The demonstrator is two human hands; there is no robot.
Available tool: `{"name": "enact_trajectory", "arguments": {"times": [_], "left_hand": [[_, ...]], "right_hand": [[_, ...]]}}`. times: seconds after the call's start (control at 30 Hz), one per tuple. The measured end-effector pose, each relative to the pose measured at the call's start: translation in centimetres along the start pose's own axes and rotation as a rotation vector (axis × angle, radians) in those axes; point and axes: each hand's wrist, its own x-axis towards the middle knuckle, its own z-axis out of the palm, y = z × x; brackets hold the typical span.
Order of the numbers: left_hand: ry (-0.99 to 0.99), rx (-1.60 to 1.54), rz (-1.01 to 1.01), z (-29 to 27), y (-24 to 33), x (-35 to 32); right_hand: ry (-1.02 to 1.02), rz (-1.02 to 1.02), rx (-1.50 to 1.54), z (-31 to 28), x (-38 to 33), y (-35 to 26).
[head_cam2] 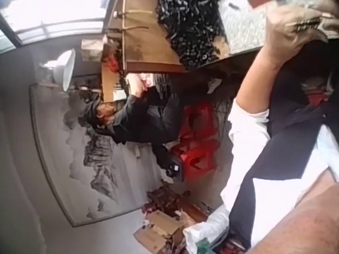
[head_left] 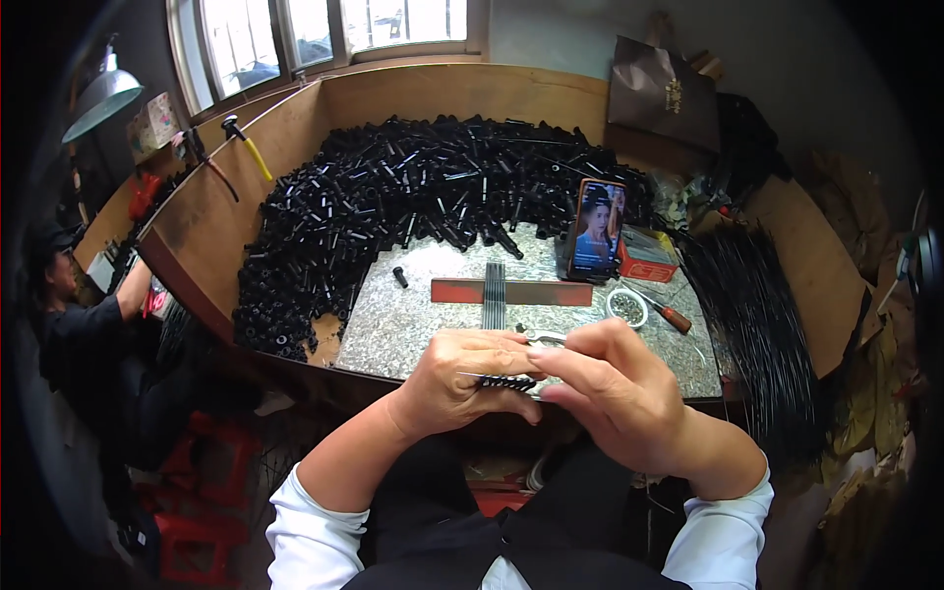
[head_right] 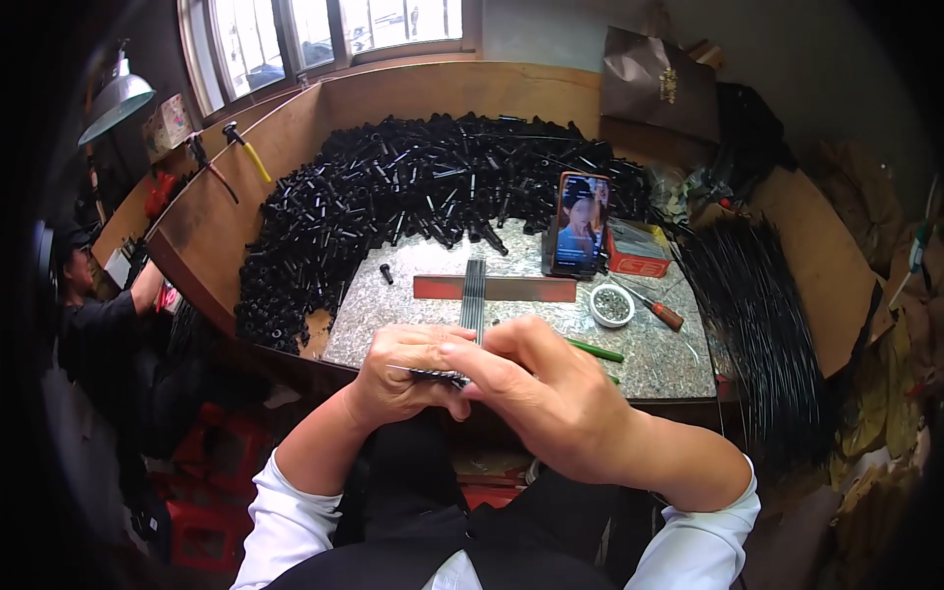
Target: Assembling and trimming bundles of small black connector components using pliers at a production workbench.
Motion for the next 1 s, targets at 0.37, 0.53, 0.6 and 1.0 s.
{"name": "enact_trajectory", "arguments": {"times": [0.37,0.53,0.6,1.0], "left_hand": [[-0.212,0.186,-0.288,2.0,-3.3,-5.8],[-0.573,0.548,-0.282,2.9,-6.2,-9.3],[-0.556,0.636,-0.311,2.9,-5.2,-8.4],[-0.353,0.268,-0.297,-0.9,1.9,2.2]], "right_hand": [[-0.103,-0.088,0.074,2.4,1.4,1.1],[-0.063,-0.099,0.112,2.5,2.1,1.0],[-0.056,-0.074,0.152,1.5,2.8,1.0],[0.207,0.011,0.075,-12.7,11.8,-4.0]]}}
